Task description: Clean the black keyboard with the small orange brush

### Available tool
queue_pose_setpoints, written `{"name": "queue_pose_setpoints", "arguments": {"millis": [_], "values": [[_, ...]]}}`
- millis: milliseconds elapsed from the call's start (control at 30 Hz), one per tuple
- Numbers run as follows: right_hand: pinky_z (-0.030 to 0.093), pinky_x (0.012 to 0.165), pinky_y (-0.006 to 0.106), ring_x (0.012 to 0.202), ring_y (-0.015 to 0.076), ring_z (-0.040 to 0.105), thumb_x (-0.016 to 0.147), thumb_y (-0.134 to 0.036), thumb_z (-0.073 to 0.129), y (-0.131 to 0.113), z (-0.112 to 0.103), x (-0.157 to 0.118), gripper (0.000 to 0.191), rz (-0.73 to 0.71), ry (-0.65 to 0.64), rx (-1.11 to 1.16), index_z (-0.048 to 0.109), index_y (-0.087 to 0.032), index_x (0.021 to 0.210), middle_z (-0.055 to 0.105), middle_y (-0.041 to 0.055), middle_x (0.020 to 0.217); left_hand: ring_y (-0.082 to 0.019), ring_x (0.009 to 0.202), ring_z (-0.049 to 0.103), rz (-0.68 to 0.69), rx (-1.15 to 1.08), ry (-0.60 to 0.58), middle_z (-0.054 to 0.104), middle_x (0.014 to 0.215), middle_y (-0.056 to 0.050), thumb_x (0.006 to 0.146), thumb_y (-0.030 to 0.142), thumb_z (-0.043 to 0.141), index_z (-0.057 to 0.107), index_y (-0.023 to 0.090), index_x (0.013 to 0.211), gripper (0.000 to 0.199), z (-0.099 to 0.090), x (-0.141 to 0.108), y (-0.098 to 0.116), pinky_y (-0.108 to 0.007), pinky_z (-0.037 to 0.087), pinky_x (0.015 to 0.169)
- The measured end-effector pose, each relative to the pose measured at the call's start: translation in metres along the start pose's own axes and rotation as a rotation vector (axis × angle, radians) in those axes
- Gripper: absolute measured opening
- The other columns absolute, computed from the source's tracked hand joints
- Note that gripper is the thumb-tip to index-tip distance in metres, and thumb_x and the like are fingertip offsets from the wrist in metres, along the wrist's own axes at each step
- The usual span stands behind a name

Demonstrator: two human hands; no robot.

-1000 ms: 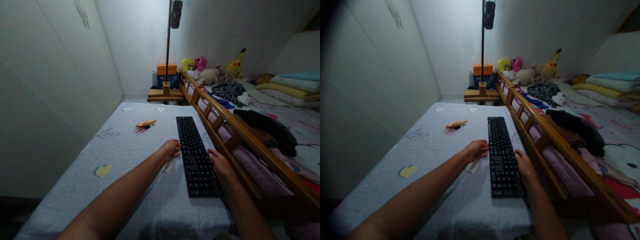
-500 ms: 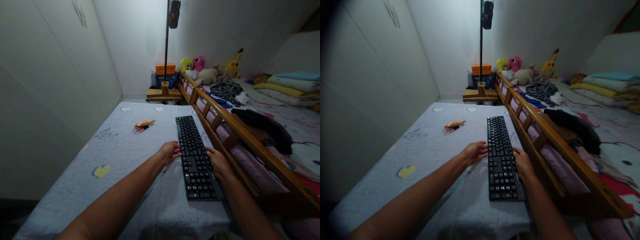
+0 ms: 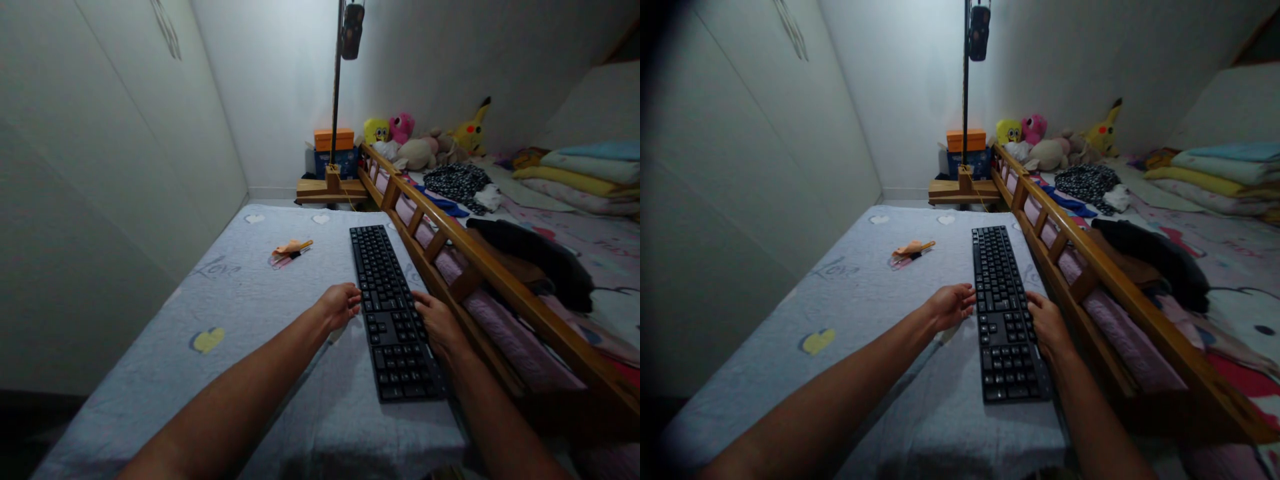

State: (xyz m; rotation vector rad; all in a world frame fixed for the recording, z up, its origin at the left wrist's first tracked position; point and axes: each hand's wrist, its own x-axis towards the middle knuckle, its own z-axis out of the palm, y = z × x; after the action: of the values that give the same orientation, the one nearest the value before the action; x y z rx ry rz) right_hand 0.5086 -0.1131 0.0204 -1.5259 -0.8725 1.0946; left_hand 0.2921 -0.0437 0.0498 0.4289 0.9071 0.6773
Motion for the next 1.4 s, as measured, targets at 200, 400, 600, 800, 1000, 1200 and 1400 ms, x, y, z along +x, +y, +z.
{"name": "queue_pose_setpoints", "arguments": {"millis": [200, 400, 600, 800, 1000, 1200, 1400], "values": [[0.057, 0.066, 0.029, 0.072, 0.0187, 0.072, 0.065, -0.027, 0.079, -0.012, 0.007, -0.001, 0.036, 0.104, -0.097, 0.123, 0.076, -0.021, 0.1, 0.079, 0.0026, 0.088, -0.006, 0.053, 0.054, 0.031, 0.057, 0.042, 0.061, 0.073, 0.0, 0.07, -0.004, 0.058, 0.06, 0.014, 0.087, 0.024, -0.017, -0.008, 0.005, -0.016, 0.033, 0.044], [0.056, 0.073, 0.031, 0.078, 0.0193, 0.072, 0.066, -0.029, 0.078, -0.024, 0.014, 0.01, 0.036, 0.107, -0.268, 0.025, 0.077, -0.022, 0.101, 0.079, 0.0015, 0.09, -0.01, 0.064, 0.065, 0.106, 0.101, 0.068, 0.067, 0.078, -0.004, 0.075, -0.002, 0.06, 0.062, 0.014, 0.083, 0.018, -0.045, -0.041, 0.007, -0.019, 0.049, 0.06], [0.055, 0.087, 0.036, 0.087, 0.0214, 0.072, 0.063, -0.027, 0.074, -0.035, 0.036, 0.025, 0.035, 0.092, -0.471, -0.129, 0.078, -0.021, 0.097, 0.08, 0.0025, 0.095, -0.015, 0.073, 0.071, 0.062, 0.058, 0.086, 0.071, 0.085, -0.01, 0.072, -0.002, 0.067, 0.061, 0.013, 0.081, 0.019, -0.073, -0.078, -0.006, -0.024, 0.053, 0.071], [0.051, 0.096, 0.039, 0.097, 0.0237, 0.071, 0.064, -0.029, 0.071, -0.052, 0.067, 0.036, 0.036, 0.039, -0.706, -0.276, 0.08, -0.021, 0.097, 0.08, 0.0039, 0.105, -0.017, 0.085, 0.072, 0.013, -0.019, 0.083, 0.073, 0.098, -0.015, 0.075, 0.0, 0.066, 0.065, 0.01, 0.087, 0.016, -0.097, -0.107, -0.025, -0.026, 0.054, 0.081], [0.052, 0.09, 0.037, 0.083, 0.0202, 0.07, 0.062, -0.022, 0.068, -0.057, 0.098, 0.058, 0.033, 0.076, -0.856, -0.336, 0.082, -0.02, 0.091, 0.08, 0.0022, 0.092, -0.021, 0.096, 0.072, -0.021, -0.109, 0.102, 0.073, 0.104, -0.017, 0.075, 0.002, 0.067, 0.065, 0.009, 0.092, 0.018, -0.109, -0.123, -0.036, -0.032, 0.053, 0.094], [0.052, 0.083, 0.034, 0.076, 0.0173, 0.068, 0.062, -0.021, 0.064, -0.055, 0.124, 0.073, 0.03, 0.107, -0.947, -0.431, 0.08, -0.021, 0.087, 0.079, 0.0005, 0.085, -0.022, 0.097, 0.072, -0.049, -0.209, 0.135, 0.072, 0.106, -0.019, 0.076, 0.002, 0.068, 0.063, 0.008, 0.092, 0.018, -0.112, -0.13, -0.037, -0.031, 0.054, 0.092], [0.053, 0.078, 0.03, 0.074, 0.0167, 0.068, 0.059, -0.018, 0.062, -0.06, 0.141, 0.08, 0.028, 0.087, -0.988, -0.488, 0.08, -0.021, 0.08, 0.079, -0.0014, 0.081, -0.024, 0.1, 0.073, -0.059, -0.235, 0.156, 0.072, 0.111, -0.021, 0.077, 0.002, 0.067, 0.063, 0.009, 0.093, 0.018, -0.112, -0.13, -0.035, -0.032, 0.054, 0.093]]}}
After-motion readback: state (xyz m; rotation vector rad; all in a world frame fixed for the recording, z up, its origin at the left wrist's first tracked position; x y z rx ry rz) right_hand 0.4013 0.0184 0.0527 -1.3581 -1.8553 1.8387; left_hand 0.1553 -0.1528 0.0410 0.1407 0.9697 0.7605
